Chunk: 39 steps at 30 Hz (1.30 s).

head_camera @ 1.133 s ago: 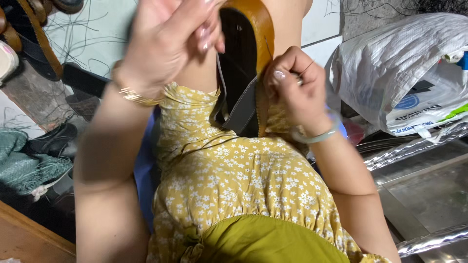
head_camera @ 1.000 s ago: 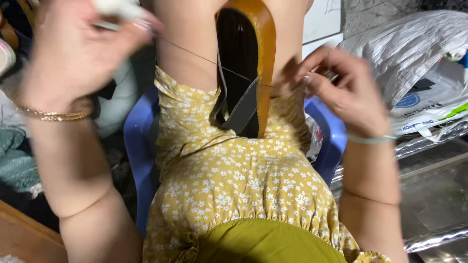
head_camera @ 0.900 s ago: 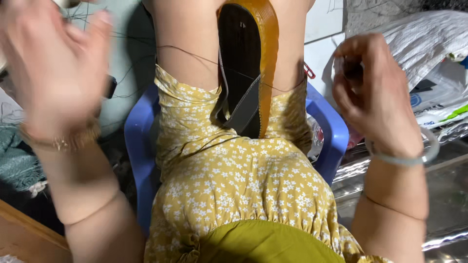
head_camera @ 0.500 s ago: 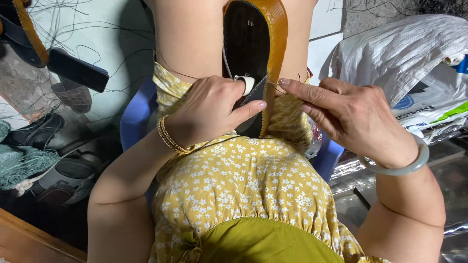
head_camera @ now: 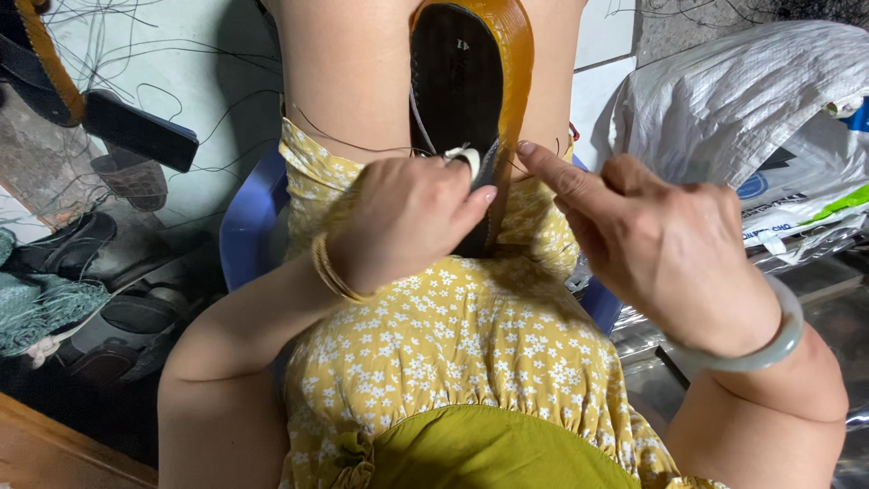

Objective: The person sews the sole of a brown shoe using a needle and thread. They hold the shoe between their legs while stitching the edge of the sole, pulling the thread through repeatedly.

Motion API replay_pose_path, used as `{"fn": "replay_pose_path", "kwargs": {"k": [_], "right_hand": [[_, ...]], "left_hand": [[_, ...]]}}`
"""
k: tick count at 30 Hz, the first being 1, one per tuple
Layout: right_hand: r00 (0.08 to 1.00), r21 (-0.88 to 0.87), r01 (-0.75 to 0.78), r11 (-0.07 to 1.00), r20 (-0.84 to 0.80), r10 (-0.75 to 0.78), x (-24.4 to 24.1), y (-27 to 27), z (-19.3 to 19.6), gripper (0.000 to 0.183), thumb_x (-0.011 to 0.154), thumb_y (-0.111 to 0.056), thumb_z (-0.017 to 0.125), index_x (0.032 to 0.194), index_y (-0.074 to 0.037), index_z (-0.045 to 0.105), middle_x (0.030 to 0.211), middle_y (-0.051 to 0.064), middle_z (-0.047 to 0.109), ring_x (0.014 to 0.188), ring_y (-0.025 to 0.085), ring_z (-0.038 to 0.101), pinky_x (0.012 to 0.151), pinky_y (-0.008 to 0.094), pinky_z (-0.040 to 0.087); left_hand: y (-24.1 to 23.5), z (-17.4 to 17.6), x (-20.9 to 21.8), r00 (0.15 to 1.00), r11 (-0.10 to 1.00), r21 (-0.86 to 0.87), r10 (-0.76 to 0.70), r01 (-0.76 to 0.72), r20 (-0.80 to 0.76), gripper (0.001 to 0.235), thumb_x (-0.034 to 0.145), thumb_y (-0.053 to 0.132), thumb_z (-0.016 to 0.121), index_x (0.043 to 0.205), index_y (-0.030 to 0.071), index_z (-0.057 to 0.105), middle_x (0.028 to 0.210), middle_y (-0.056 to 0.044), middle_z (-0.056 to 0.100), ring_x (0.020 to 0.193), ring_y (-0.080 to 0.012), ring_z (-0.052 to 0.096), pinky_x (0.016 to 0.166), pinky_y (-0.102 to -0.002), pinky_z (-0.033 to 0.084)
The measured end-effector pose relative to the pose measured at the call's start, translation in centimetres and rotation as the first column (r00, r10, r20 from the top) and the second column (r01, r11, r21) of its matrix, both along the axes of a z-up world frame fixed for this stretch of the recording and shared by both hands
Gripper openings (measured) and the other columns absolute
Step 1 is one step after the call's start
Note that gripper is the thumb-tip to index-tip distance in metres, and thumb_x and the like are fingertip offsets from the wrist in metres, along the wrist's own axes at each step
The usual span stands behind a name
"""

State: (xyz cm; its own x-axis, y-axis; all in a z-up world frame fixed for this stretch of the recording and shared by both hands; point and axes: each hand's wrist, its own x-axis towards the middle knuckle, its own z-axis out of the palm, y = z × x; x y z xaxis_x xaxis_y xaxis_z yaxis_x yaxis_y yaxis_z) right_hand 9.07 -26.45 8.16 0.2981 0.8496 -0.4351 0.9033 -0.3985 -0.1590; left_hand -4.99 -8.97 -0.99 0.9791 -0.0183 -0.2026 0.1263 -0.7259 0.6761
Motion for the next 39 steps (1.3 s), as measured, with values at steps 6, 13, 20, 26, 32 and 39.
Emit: {"fn": "replay_pose_path", "kwargs": {"k": [6,13,20,26,32,39], "right_hand": [[0.979,0.012,0.005,1.000,-0.204,-0.002,2.3,1.3,-1.9,0.049,0.095,-0.018,0.060,0.144,-0.024,0.054,0.074,0.002,0.059,0.056,0.025,0.062,0.040,0.042,0.047],[0.859,0.316,0.116,0.942,-0.508,0.065,2.8,0.5,-5.0,0.020,0.100,-0.012,0.058,0.117,-0.002,0.059,0.098,0.012,0.070,0.074,0.025,0.067,0.062,0.033,0.051],[0.964,0.241,0.031,0.970,-0.264,0.035,1.8,-0.7,-3.9,0.036,0.103,-0.018,0.056,0.138,-0.012,0.053,0.098,0.002,0.067,0.080,0.020,0.067,0.051,0.036,0.044],[0.995,0.072,0.086,0.994,-0.058,-0.082,-0.6,0.7,-2.8,0.059,0.103,-0.027,0.057,0.154,-0.015,0.032,0.091,0.002,0.061,0.057,0.025,0.060,0.038,0.042,0.044],[0.998,0.215,-0.043,0.976,0.047,0.033,-0.3,0.2,-4.7,0.049,0.106,-0.021,0.061,0.152,-0.010,0.045,0.083,0.001,0.052,0.057,0.019,0.051,0.041,0.035,0.039],[0.983,0.239,-0.006,0.971,-0.176,0.050,1.6,-1.0,-4.8,0.065,0.098,-0.012,0.070,0.154,-0.013,0.038,0.074,0.002,0.054,0.047,0.014,0.043,0.039,0.032,0.046]], "left_hand": [[-2.5,-0.9,0.5,0.991,0.990,0.082,0.108,-0.114,0.082,0.035,0.099,0.027,0.061,0.066,0.016,0.055,0.054,-0.002,0.058,0.044,-0.0179,0.058,0.036,-0.034,0.042],[-2.3,-1.3,0.4,0.960,0.986,0.021,0.157,-0.166,0.230,0.033,0.093,0.017,0.061,0.063,0.016,0.048,0.051,-0.002,0.052,0.042,-0.0204,0.053,0.036,-0.037,0.038],[4.0,2.8,-1.0,0.891,0.978,0.004,0.190,-0.210,0.413,0.024,0.091,0.011,0.081,0.084,-0.007,0.067,0.093,-0.019,0.066,0.078,-0.0282,0.062,0.072,-0.039,0.050],[5.3,4.5,-0.1,0.961,0.475,-0.870,0.153,0.133,0.231,0.011,0.088,0.004,0.071,0.093,0.003,0.060,0.102,-0.014,0.069,0.095,-0.0318,0.069,0.088,-0.041,0.058],[3.6,0.9,1.2,0.909,0.923,-0.313,0.314,-0.225,0.275,0.017,0.091,0.006,0.070,0.108,0.004,0.066,0.091,-0.005,0.073,0.077,-0.0268,0.069,0.084,-0.037,0.052],[3.9,1.1,0.6,0.949,0.811,-0.546,0.303,-0.210,0.086,0.028,0.089,-0.001,0.072,0.109,0.001,0.052,0.078,-0.005,0.071,0.067,-0.0148,0.068,0.071,-0.024,0.056]]}}
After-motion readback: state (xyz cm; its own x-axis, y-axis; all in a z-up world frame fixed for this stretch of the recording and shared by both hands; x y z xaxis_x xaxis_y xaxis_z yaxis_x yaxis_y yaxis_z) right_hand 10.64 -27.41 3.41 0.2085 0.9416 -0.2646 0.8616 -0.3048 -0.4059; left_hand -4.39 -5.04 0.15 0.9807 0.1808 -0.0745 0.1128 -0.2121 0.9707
